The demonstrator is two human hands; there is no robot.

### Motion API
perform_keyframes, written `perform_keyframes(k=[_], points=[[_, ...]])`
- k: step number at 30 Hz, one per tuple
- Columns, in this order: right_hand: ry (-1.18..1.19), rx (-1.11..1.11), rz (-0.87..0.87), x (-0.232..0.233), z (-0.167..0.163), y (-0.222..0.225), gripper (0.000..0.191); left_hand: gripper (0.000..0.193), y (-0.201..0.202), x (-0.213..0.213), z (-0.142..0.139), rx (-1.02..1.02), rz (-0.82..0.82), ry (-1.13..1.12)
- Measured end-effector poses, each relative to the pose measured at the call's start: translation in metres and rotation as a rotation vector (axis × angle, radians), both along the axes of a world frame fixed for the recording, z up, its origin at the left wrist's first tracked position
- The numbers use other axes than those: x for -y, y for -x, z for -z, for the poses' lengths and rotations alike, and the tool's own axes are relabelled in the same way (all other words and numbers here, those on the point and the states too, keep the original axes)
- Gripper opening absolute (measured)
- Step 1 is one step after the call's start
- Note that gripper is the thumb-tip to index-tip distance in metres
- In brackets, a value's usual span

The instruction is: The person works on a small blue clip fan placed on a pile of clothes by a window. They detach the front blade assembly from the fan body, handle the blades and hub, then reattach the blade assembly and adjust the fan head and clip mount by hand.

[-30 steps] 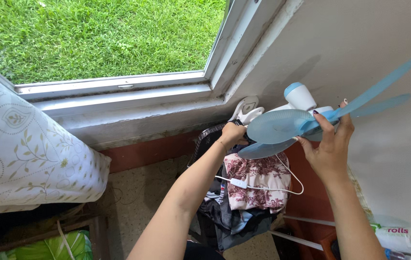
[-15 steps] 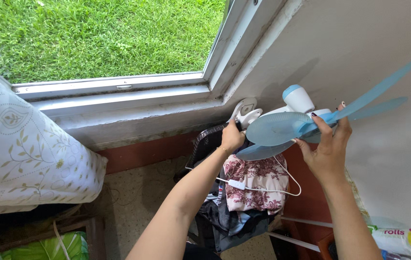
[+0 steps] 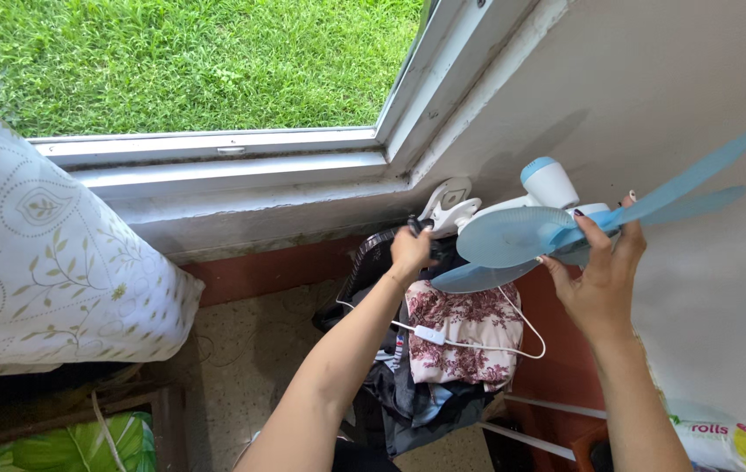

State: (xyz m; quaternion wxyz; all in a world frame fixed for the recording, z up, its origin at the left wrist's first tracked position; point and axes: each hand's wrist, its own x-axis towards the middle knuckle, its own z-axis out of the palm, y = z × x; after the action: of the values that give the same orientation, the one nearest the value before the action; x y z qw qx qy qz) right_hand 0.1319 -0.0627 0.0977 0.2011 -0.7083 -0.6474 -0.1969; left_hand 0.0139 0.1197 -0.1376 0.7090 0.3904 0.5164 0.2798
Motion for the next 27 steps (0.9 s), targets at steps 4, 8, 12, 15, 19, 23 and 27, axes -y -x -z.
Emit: perform_keyframes(k=[4, 8, 12, 15, 19, 23, 27], points=[[0.026, -0.020, 0.033, 0.002, 0.002, -0.001, 0.089, 0.037, 0.019, -0.002, 0.006, -0.211, -0.144, -0.339], [0.038, -0.038, 0.035, 0.003, 0.003, -0.002, 0.090, 0.037, 0.021, -0.004, 0.000, -0.172, -0.116, -0.458], [0.040, -0.023, 0.045, 0.004, 0.003, -0.002, 0.091, 0.039, 0.014, -0.008, -0.008, -0.236, -0.120, -0.392], [0.037, -0.016, 0.050, 0.004, 0.003, -0.003, 0.092, 0.040, 0.010, -0.016, -0.010, -0.261, -0.105, -0.355], [0.069, -0.001, 0.074, 0.005, 0.004, -0.005, 0.092, 0.041, 0.009, -0.022, -0.012, -0.330, -0.045, -0.330], [0.058, -0.009, 0.063, 0.006, 0.006, -0.007, 0.091, 0.041, 0.011, -0.022, -0.016, -0.348, -0.018, -0.313], [0.056, -0.019, 0.063, 0.007, 0.008, -0.009, 0.091, 0.038, 0.013, -0.020, -0.019, -0.340, 0.008, -0.297]])
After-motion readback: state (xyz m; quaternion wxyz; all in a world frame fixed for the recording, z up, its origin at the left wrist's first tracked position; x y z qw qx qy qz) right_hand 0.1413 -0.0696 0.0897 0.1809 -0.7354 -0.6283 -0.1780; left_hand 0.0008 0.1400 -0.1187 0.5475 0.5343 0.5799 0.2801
